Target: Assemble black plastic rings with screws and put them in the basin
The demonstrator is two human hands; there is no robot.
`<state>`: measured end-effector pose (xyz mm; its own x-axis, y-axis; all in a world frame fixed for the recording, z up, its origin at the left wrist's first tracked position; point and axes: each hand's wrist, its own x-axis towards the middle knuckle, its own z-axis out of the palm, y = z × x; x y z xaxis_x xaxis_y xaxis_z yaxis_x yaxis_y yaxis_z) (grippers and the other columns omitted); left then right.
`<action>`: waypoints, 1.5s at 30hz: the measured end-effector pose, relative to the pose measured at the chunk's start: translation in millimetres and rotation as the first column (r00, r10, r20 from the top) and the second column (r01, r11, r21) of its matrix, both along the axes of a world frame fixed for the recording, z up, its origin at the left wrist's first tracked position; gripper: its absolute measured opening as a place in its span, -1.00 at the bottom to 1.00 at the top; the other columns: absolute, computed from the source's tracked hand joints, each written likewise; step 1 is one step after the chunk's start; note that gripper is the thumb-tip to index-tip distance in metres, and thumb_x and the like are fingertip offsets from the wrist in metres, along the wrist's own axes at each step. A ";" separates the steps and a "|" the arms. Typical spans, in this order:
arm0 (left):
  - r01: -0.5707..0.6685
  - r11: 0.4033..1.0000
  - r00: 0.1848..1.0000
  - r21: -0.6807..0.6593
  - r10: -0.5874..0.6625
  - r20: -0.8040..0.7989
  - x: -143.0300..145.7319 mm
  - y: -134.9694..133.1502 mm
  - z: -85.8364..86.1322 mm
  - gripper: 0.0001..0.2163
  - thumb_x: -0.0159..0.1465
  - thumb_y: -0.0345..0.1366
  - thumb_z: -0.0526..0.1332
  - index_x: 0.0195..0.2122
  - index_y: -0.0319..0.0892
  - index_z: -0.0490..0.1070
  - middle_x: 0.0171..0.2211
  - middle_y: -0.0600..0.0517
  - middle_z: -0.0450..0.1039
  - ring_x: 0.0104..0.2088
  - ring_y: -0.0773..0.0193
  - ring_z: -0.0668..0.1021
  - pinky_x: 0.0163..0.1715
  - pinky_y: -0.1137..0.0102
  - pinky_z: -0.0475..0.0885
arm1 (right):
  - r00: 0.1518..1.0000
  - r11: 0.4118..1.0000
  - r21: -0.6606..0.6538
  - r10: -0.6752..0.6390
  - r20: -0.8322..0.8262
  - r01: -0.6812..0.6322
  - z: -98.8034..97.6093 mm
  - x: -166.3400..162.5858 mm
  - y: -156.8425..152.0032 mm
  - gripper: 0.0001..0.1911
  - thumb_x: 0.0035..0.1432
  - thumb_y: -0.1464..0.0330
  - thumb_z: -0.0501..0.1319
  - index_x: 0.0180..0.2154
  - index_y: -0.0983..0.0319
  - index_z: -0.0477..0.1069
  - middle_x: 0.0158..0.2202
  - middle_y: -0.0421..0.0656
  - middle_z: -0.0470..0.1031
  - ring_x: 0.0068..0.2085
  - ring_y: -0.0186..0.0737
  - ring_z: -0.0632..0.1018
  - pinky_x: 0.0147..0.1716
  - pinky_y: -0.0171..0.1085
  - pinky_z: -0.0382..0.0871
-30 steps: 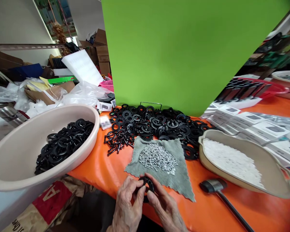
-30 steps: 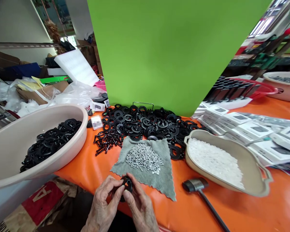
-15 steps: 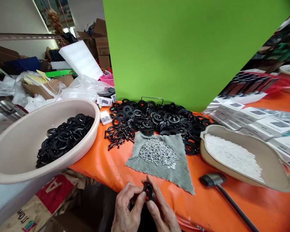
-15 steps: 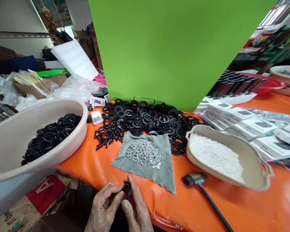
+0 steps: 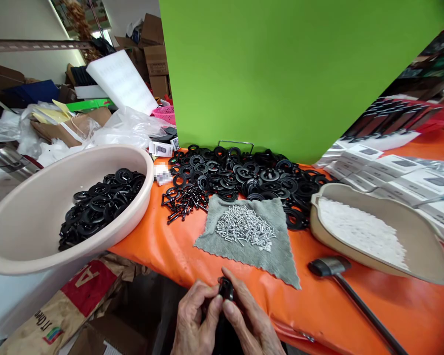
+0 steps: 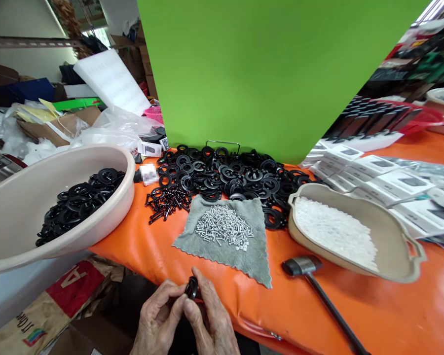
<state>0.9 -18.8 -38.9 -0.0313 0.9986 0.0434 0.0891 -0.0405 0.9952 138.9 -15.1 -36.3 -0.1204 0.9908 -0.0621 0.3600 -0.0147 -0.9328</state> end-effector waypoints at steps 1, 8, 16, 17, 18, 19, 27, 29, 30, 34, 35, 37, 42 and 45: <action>0.018 0.999 1.000 -0.027 -0.018 0.001 -3.6 2.3 1.5 -0.79 0.32 -0.21 0.13 -0.27 -0.20 0.50 -0.39 -0.01 0.43 -0.37 0.30 0.50 -0.32 0.49 0.43 | 0.996 0.996 0.089 0.008 0.088 -0.016 -1.3 2.7 6.0 -0.56 0.26 0.10 0.07 0.11 0.09 0.35 0.07 -0.14 0.46 0.06 -0.15 0.48 -0.03 -0.27 0.44; 0.096 0.984 0.995 -0.151 -0.099 -0.015 -22.9 24.8 22.5 -0.78 0.26 -0.18 0.20 -0.33 -0.23 0.52 -0.43 0.01 0.38 -0.42 0.33 0.44 -0.38 0.50 0.39 | 0.818 0.914 0.406 -0.246 0.520 0.016 -14.2 28.7 79.7 -0.74 0.29 0.31 -0.06 -0.22 0.20 0.38 -0.32 -0.03 0.44 -0.25 -0.05 0.49 -0.25 -0.09 0.39; 0.125 0.974 0.992 -0.190 -0.116 0.056 -28.2 30.8 31.6 -0.80 0.25 -0.20 0.21 -0.32 -0.23 0.51 -0.41 0.05 0.33 -0.39 0.36 0.39 -0.36 0.51 0.33 | 0.817 0.926 0.378 -0.222 0.532 0.006 -20.0 27.1 89.5 -0.74 0.25 0.30 -0.08 -0.45 0.15 0.25 -0.44 -0.10 0.33 -0.34 -0.06 0.38 -0.29 -0.07 0.26; 0.127 0.973 0.991 -0.193 -0.117 0.062 -28.8 31.4 31.5 -0.80 0.25 -0.19 0.21 -0.32 -0.23 0.51 -0.41 0.05 0.33 -0.39 0.36 0.39 -0.36 0.51 0.33 | 0.838 0.928 0.371 -0.208 0.505 0.007 -16.4 28.3 85.9 -0.73 0.26 0.26 -0.08 -0.44 0.15 0.25 -0.44 -0.11 0.34 -0.35 -0.09 0.39 -0.30 -0.10 0.28; 0.127 0.973 0.991 -0.195 -0.116 0.067 -29.1 31.9 31.4 -0.79 0.25 -0.19 0.22 -0.32 -0.23 0.52 -0.41 0.04 0.33 -0.39 0.36 0.39 -0.36 0.51 0.33 | 0.860 0.933 0.361 -0.188 0.475 0.004 -11.5 29.6 81.5 -0.71 0.27 0.22 -0.08 -0.43 0.15 0.26 -0.45 -0.14 0.35 -0.38 -0.13 0.40 -0.34 -0.14 0.30; 0.127 0.972 0.991 -0.199 -0.115 0.072 -29.1 32.3 31.1 -0.79 0.25 -0.18 0.22 -0.31 -0.24 0.52 -0.41 0.04 0.34 -0.40 0.35 0.39 -0.36 0.50 0.33 | 0.879 0.937 0.350 -0.167 0.447 0.000 -5.4 30.6 76.4 -0.69 0.28 0.18 -0.07 -0.43 0.15 0.27 -0.48 -0.17 0.35 -0.42 -0.18 0.40 -0.38 -0.20 0.31; 0.165 0.961 0.986 -0.221 -0.163 0.026 -25.7 32.8 30.0 -0.79 0.25 -0.18 0.21 -0.30 -0.22 0.52 -0.41 0.04 0.36 -0.40 0.34 0.40 -0.36 0.47 0.33 | 0.989 0.991 0.003 0.136 0.059 -0.136 46.9 20.8 48.2 -0.72 0.25 0.20 0.04 -0.47 0.16 0.29 -0.54 -0.25 0.32 -0.47 -0.31 0.37 -0.46 -0.33 0.28; 0.161 0.969 0.983 -0.186 -0.175 -0.061 -25.2 32.7 30.9 -0.80 0.27 -0.20 0.19 -0.30 -0.20 0.52 -0.42 0.05 0.34 -0.42 0.35 0.38 -0.39 0.48 0.31 | 0.989 0.990 0.012 0.142 0.048 -0.143 50.5 18.2 50.0 -0.73 0.21 0.22 0.06 -0.50 0.16 0.29 -0.56 -0.26 0.34 -0.50 -0.31 0.37 -0.48 -0.33 0.27; 0.161 0.973 0.978 -0.166 -0.180 -0.105 -24.9 32.8 31.6 -0.81 0.27 -0.21 0.18 -0.30 -0.20 0.52 -0.43 0.05 0.33 -0.43 0.35 0.37 -0.41 0.48 0.30 | 0.987 0.988 0.019 0.149 0.059 -0.151 50.9 17.7 51.4 -0.74 0.19 0.22 0.07 -0.51 0.16 0.30 -0.57 -0.26 0.35 -0.52 -0.32 0.37 -0.50 -0.33 0.27; 0.167 0.981 0.949 -0.096 -0.186 -0.253 -22.0 33.0 34.8 -0.84 0.28 -0.28 0.15 -0.30 -0.21 0.50 -0.44 0.05 0.33 -0.48 0.37 0.36 -0.46 0.49 0.29 | 0.975 0.983 0.018 0.179 0.129 -0.182 47.8 17.6 53.2 -0.76 0.17 0.26 0.07 -0.50 0.17 0.32 -0.59 -0.26 0.36 -0.55 -0.33 0.37 -0.55 -0.34 0.28; 0.169 0.983 0.941 -0.072 -0.182 -0.285 -21.1 32.9 35.2 -0.84 0.28 -0.29 0.15 -0.30 -0.21 0.50 -0.45 0.05 0.33 -0.49 0.37 0.36 -0.46 0.49 0.30 | 0.977 0.985 0.025 0.168 0.133 -0.173 46.3 17.2 52.0 -0.76 0.17 0.26 0.07 -0.51 0.17 0.32 -0.60 -0.26 0.36 -0.56 -0.33 0.37 -0.55 -0.35 0.29; 0.177 0.984 0.923 -0.013 -0.170 -0.345 -19.8 32.4 35.0 -0.85 0.28 -0.33 0.14 -0.29 -0.21 0.50 -0.46 0.04 0.34 -0.50 0.37 0.38 -0.46 0.49 0.32 | 0.984 0.989 0.051 0.131 0.122 -0.138 42.7 15.2 47.7 -0.77 0.16 0.27 0.08 -0.52 0.17 0.31 -0.60 -0.25 0.36 -0.57 -0.33 0.37 -0.56 -0.34 0.30; 0.210 0.968 0.886 0.136 -0.129 -0.445 -22.5 32.5 28.4 -0.85 0.30 -0.37 0.12 -0.28 -0.19 0.49 -0.46 0.00 0.42 -0.48 0.33 0.46 -0.45 0.49 0.40 | 0.998 0.993 0.121 0.005 0.066 -0.013 32.7 11.9 37.4 -0.82 0.16 0.21 0.12 -0.40 0.11 0.42 -0.46 -0.17 0.48 -0.46 -0.20 0.49 -0.43 -0.25 0.45; 0.253 0.947 0.886 0.196 -0.145 -0.441 -28.3 33.6 21.1 -0.85 0.29 -0.36 0.13 -0.25 -0.14 0.51 -0.43 -0.02 0.50 -0.42 0.27 0.53 -0.39 0.46 0.48 | 0.998 0.988 0.147 0.050 0.031 -0.054 31.3 15.3 39.2 -0.80 0.12 0.20 0.17 -0.23 0.08 0.48 -0.32 -0.14 0.55 -0.35 -0.15 0.56 -0.30 -0.22 0.50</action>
